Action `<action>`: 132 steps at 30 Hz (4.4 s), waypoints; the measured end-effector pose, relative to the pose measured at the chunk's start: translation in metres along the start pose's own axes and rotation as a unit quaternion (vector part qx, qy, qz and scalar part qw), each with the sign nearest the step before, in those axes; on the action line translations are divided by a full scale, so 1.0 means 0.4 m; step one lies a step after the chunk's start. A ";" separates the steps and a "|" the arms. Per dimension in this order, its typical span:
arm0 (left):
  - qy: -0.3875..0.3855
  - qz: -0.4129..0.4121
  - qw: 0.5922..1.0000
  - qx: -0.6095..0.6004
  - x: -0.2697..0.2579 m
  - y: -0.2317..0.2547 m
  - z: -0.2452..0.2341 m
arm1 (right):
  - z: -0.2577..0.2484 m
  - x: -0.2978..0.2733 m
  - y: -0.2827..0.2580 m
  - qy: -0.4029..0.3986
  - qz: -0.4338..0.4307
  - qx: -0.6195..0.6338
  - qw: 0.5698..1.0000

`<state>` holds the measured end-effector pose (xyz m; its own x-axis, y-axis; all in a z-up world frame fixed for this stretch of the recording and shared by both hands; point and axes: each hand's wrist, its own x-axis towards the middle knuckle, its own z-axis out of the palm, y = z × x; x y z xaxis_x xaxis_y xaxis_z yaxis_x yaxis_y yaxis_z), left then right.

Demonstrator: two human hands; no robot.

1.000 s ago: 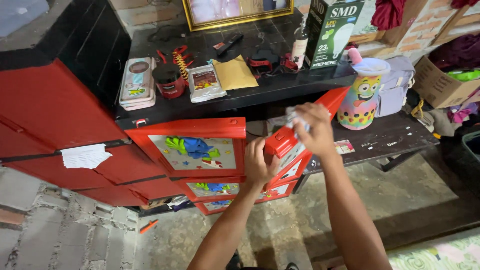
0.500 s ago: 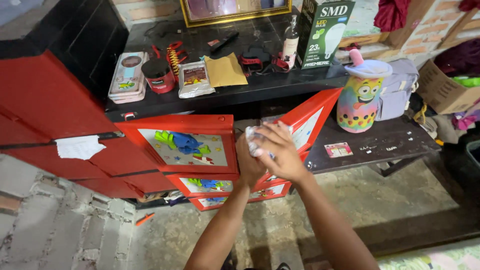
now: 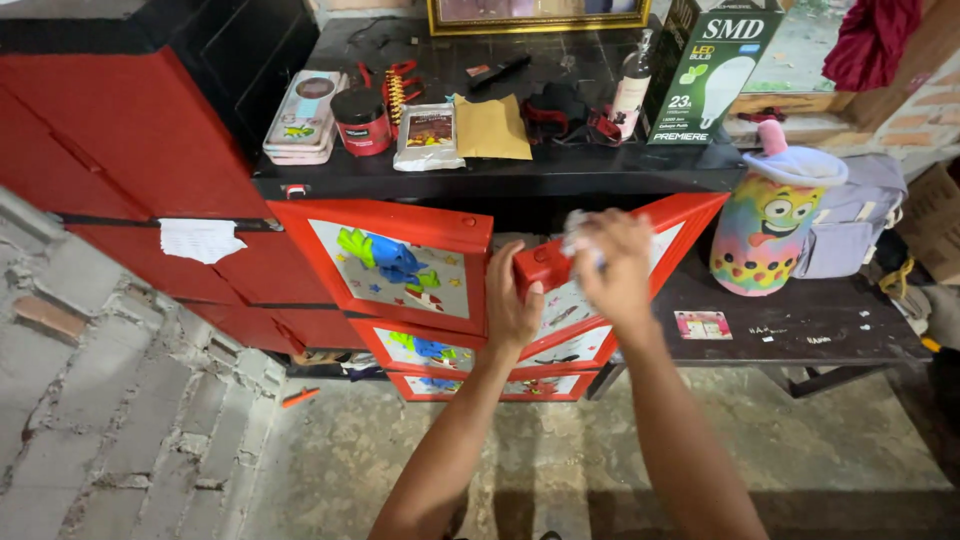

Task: Wiping the exterior and drawers of a plastic cabinet using a cloth.

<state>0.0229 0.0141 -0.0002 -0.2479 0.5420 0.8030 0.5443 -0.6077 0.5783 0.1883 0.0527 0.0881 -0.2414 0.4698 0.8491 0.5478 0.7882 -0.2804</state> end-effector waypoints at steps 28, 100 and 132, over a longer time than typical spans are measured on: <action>-0.027 -0.062 0.996 -0.060 -0.021 0.022 0.003 | -0.063 0.004 0.155 0.113 0.062 -0.077 0.989; -0.295 0.195 0.902 -0.248 -0.093 0.349 0.054 | -0.189 -0.629 -0.205 0.282 0.280 -0.139 0.907; -0.288 0.250 0.921 -0.082 0.123 0.056 -0.256 | 0.220 -0.322 -0.389 0.227 0.219 -0.165 0.934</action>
<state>-0.0593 -0.0322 0.0670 0.4935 0.3589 0.7922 0.3337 -0.9193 0.2085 0.0636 -0.0956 -0.0169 0.3882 0.4420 0.8086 0.7495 0.3591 -0.5561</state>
